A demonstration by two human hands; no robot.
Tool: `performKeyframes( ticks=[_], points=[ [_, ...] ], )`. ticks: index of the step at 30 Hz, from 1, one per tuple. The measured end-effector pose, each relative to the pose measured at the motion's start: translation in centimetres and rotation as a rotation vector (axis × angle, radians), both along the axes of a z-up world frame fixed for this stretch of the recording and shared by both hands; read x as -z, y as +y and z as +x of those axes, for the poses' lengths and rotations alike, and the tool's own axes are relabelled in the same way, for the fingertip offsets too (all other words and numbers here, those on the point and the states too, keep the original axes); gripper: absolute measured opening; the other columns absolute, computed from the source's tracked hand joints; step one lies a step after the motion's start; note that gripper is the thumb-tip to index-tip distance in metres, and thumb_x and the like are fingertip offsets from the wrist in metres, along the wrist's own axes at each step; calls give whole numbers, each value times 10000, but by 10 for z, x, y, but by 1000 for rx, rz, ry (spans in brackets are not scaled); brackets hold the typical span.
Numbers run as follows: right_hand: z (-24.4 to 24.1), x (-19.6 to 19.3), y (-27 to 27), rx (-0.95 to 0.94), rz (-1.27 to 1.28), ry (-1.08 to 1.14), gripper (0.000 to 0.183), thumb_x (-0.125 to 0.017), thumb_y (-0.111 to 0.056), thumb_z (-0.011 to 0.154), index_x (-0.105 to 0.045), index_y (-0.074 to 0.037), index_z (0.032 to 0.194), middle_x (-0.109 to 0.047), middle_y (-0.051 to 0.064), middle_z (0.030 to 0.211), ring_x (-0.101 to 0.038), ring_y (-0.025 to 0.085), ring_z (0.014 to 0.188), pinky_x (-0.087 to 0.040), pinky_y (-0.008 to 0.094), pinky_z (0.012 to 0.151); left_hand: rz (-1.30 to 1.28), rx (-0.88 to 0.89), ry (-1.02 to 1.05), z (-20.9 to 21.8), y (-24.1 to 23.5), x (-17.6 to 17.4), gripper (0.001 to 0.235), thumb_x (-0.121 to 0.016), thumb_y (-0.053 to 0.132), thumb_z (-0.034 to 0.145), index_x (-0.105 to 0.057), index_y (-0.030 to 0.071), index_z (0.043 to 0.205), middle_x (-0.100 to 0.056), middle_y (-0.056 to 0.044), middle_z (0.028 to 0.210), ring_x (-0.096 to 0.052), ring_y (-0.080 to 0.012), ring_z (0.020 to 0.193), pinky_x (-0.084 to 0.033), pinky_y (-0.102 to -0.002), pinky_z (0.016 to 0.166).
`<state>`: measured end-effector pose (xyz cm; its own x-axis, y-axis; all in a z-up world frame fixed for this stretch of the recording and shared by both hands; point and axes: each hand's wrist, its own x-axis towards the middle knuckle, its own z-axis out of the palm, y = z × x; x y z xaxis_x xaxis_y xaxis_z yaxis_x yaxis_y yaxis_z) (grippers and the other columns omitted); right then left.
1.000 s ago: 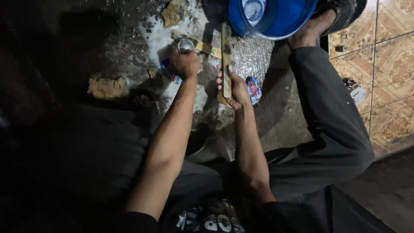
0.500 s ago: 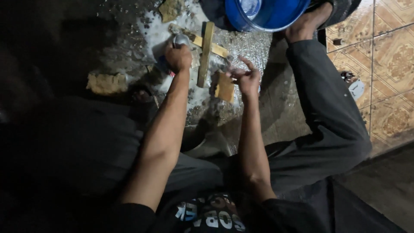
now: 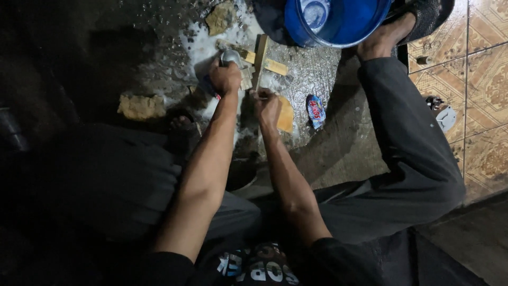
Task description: The person scrubs a small metal part with a brush and sponge while seated on the floor. They repeatedly dip the brush into a blue bucket of water and continue scrubbing the part, occasionally rinsing it.
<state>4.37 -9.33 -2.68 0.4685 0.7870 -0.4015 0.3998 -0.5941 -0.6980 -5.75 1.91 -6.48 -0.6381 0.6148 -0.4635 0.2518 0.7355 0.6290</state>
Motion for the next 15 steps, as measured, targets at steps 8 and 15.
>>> performKeyframes(
  ticks=[8, 15],
  points=[
    [-9, -62, -3, 280, 80, 46, 238, -752, -317, 897, -790, -214, 1107, -799, 145, 1006, -746, 361, 1034, -569, 458, 957, -1, -4, -26, 0, -4, 13, 515, -605, 338, 864, -689, 187, 1349, -695, -128, 1336, -680, -283, 1258, -554, -350, 1074],
    [2, -83, -12, 325, 221, 228, 211, -491, -66, 985, -581, -152, 1156, -713, 146, 868, -709, 276, 813, -519, 440, 826, 48, -2, -8, -1, -6, -1, 466, -602, 301, 881, -714, 145, 1305, -692, -175, 1309, -683, -315, 1240, -551, -355, 1077]
  ],
)
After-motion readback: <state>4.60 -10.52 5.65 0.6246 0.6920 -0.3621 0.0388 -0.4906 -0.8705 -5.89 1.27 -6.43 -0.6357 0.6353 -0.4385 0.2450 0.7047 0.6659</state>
